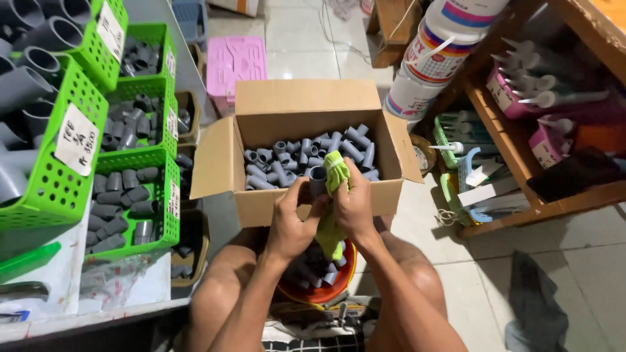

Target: Cleaning and inspecting PVC pipe fittings by wiping them with a cloth and transferring them from a box to a bucket.

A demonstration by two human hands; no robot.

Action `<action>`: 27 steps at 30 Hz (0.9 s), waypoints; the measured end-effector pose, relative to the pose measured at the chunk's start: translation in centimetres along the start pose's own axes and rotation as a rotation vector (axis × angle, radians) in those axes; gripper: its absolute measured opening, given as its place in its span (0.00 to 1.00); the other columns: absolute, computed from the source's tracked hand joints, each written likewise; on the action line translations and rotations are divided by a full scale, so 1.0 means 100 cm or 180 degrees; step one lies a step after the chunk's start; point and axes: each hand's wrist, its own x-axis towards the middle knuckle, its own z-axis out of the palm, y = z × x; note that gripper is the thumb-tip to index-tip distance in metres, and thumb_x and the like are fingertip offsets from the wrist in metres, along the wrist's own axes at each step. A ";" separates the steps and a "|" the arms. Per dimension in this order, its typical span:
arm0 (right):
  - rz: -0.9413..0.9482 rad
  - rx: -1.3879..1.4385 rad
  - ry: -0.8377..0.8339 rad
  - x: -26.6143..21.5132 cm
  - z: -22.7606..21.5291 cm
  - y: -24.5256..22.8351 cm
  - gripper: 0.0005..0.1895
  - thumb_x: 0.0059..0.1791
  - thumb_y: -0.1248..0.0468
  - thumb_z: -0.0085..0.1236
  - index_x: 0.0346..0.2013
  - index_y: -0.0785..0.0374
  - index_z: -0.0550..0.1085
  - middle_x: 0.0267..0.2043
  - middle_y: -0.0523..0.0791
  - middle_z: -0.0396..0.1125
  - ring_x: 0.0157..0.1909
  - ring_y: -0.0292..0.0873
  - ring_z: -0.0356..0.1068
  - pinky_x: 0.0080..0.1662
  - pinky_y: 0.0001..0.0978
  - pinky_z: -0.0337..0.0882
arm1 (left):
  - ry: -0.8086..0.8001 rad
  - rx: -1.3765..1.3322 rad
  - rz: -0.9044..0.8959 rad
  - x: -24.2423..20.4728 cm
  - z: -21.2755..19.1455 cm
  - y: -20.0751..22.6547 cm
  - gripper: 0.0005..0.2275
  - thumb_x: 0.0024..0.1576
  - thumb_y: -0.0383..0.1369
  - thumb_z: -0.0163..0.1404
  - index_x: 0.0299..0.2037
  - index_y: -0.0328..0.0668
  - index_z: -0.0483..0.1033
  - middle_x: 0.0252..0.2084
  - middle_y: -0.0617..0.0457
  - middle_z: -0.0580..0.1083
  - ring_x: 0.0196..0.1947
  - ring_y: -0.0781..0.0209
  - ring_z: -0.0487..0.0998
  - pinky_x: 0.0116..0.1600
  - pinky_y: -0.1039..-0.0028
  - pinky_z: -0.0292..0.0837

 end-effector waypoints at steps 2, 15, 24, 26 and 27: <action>-0.0052 0.0009 0.0022 0.000 -0.003 -0.009 0.14 0.49 0.58 0.37 0.36 0.59 0.72 0.24 0.49 0.67 0.28 0.44 0.66 0.37 0.41 0.70 | 0.0027 0.0135 0.0125 0.001 -0.004 0.001 0.07 0.59 0.34 0.56 0.42 0.40 0.77 0.30 0.50 0.77 0.32 0.57 0.82 0.42 0.64 0.80; -0.0173 -0.1762 -0.0078 -0.033 -0.021 -0.001 0.15 0.50 0.45 0.48 0.38 0.51 0.71 0.23 0.52 0.68 0.29 0.59 0.74 0.37 0.49 0.72 | 0.0017 -0.0562 -0.0598 -0.022 0.012 -0.053 0.02 0.55 0.23 0.52 0.36 0.35 0.77 0.22 0.54 0.71 0.28 0.68 0.70 0.37 0.69 0.76; 0.0813 0.0228 -0.0169 -0.033 -0.017 -0.008 0.11 0.51 0.60 0.39 0.28 0.57 0.68 0.28 0.35 0.63 0.34 0.38 0.62 0.39 0.29 0.69 | -0.0312 0.0738 0.0853 -0.004 -0.005 0.000 0.21 0.45 0.20 0.62 0.49 0.51 0.82 0.40 0.57 0.78 0.41 0.54 0.79 0.51 0.65 0.76; 0.0756 0.0240 -0.0173 -0.033 -0.018 0.034 0.12 0.52 0.62 0.39 0.27 0.59 0.69 0.26 0.37 0.64 0.32 0.39 0.62 0.39 0.32 0.69 | -0.0255 0.0649 0.0672 -0.005 -0.004 0.017 0.20 0.46 0.21 0.63 0.48 0.50 0.82 0.37 0.55 0.78 0.38 0.54 0.79 0.48 0.65 0.77; 0.0684 0.0256 -0.0193 -0.033 -0.019 0.054 0.13 0.52 0.63 0.38 0.27 0.61 0.69 0.25 0.40 0.65 0.30 0.40 0.61 0.38 0.36 0.70 | -0.0181 0.0571 0.0498 -0.006 -0.004 0.026 0.19 0.46 0.22 0.64 0.48 0.49 0.82 0.34 0.53 0.77 0.34 0.55 0.80 0.44 0.64 0.78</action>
